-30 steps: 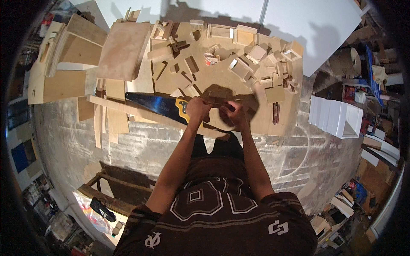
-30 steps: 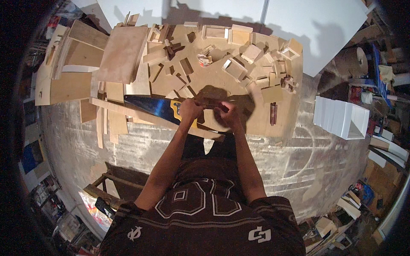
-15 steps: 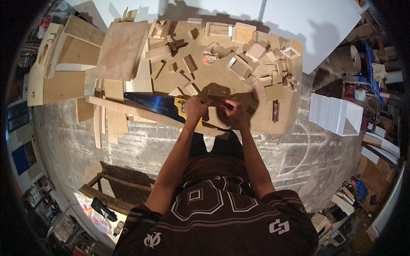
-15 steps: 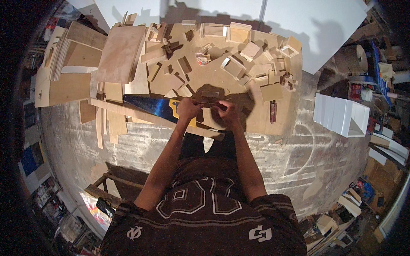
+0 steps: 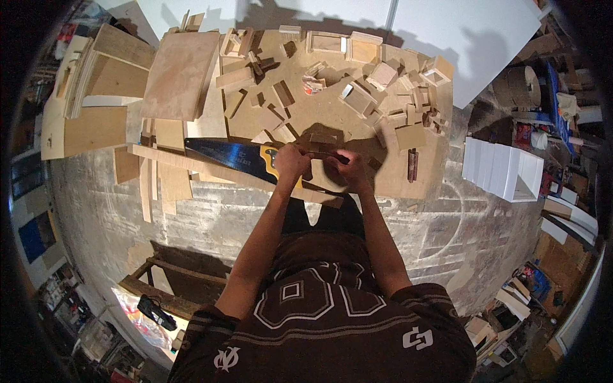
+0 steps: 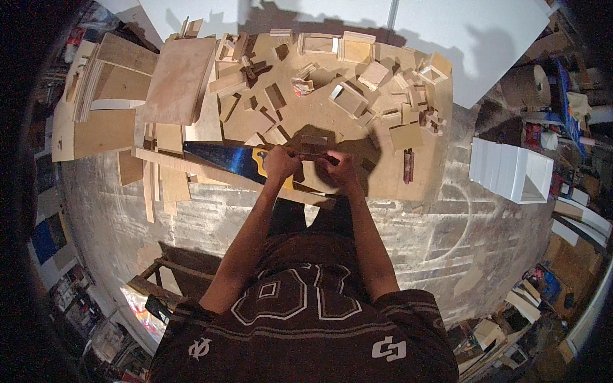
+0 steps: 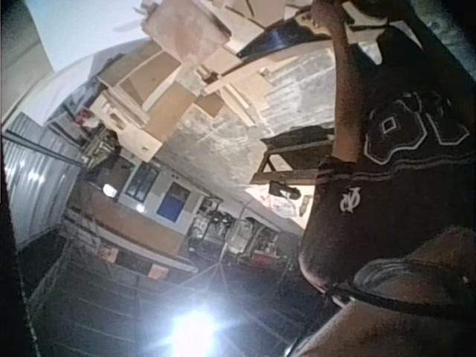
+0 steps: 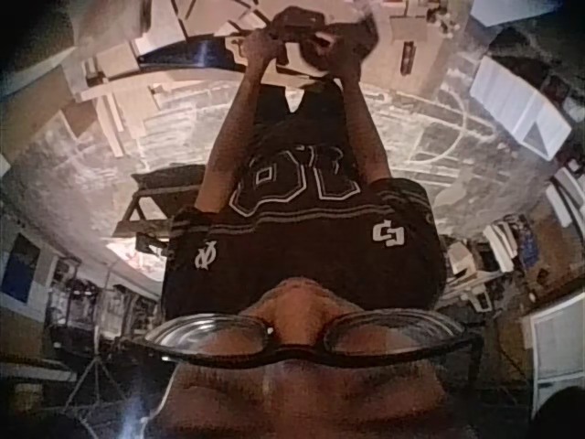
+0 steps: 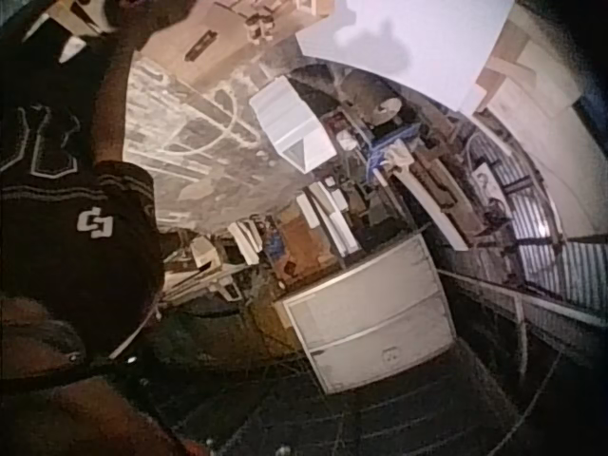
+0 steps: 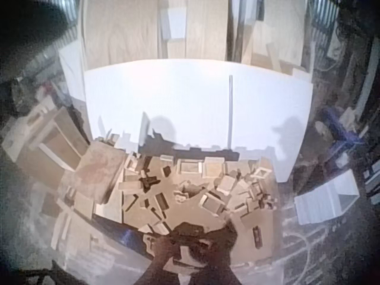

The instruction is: The person sands small wooden pieces with sandpaper, applies glue to the edges using a brush, and joins them together. The person repeats this process with multiple pieces, assembling them into small structures on a cluttered workbench.

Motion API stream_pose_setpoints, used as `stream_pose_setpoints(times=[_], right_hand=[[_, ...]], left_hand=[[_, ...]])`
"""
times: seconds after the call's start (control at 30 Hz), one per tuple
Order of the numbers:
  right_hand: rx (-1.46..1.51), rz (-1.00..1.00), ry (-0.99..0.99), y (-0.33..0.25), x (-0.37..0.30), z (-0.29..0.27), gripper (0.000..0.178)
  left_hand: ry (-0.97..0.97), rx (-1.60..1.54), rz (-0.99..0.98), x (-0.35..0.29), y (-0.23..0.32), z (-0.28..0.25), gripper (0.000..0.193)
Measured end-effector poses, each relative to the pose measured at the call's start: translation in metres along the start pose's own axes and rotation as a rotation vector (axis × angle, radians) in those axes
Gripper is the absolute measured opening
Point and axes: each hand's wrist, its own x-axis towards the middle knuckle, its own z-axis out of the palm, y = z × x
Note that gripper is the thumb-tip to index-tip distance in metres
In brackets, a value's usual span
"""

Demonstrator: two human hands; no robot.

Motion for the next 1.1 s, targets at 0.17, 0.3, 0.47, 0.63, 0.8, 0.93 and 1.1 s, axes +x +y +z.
stream_pose_setpoints(times=[0.17, 0.3, 0.47, 0.63, 0.8, 0.93, 1.1], right_hand=[[0.048, -0.016, 0.011, 0.0, 0.0, 0.0, 0.035], [-0.024, -0.049, 0.062, 0.01, -0.001, 0.004, 0.037], [-0.001, -0.051, 0.058, 0.013, -0.001, 0.006, 0.036], [-0.025, -0.07, 0.092, 0.013, -0.001, 0.009, 0.033], [0.013, -0.079, 0.084, 0.017, -0.002, 0.009, 0.027], [0.066, -0.033, 0.078, 0.001, -0.005, 0.004, 0.024], [0.223, 0.093, 0.08, 0.017, -0.006, 0.004, 0.029]], left_hand=[[0.022, -0.011, 0.02, 0.001, -0.001, 0.002, 0.026], [0.04, 0.025, 0.077, 0.004, -0.004, 0.005, 0.028], [-0.009, -0.025, 0.114, 0.009, -0.014, 0.004, 0.029], [0.025, -0.057, 0.115, 0.012, -0.016, 0.007, 0.028], [0.062, -0.035, 0.108, 0.012, -0.015, 0.009, 0.026], [0.041, -0.039, 0.073, 0.012, -0.014, 0.008, 0.027], [0.007, 0.008, 0.085, 0.015, -0.012, 0.008, 0.027]])
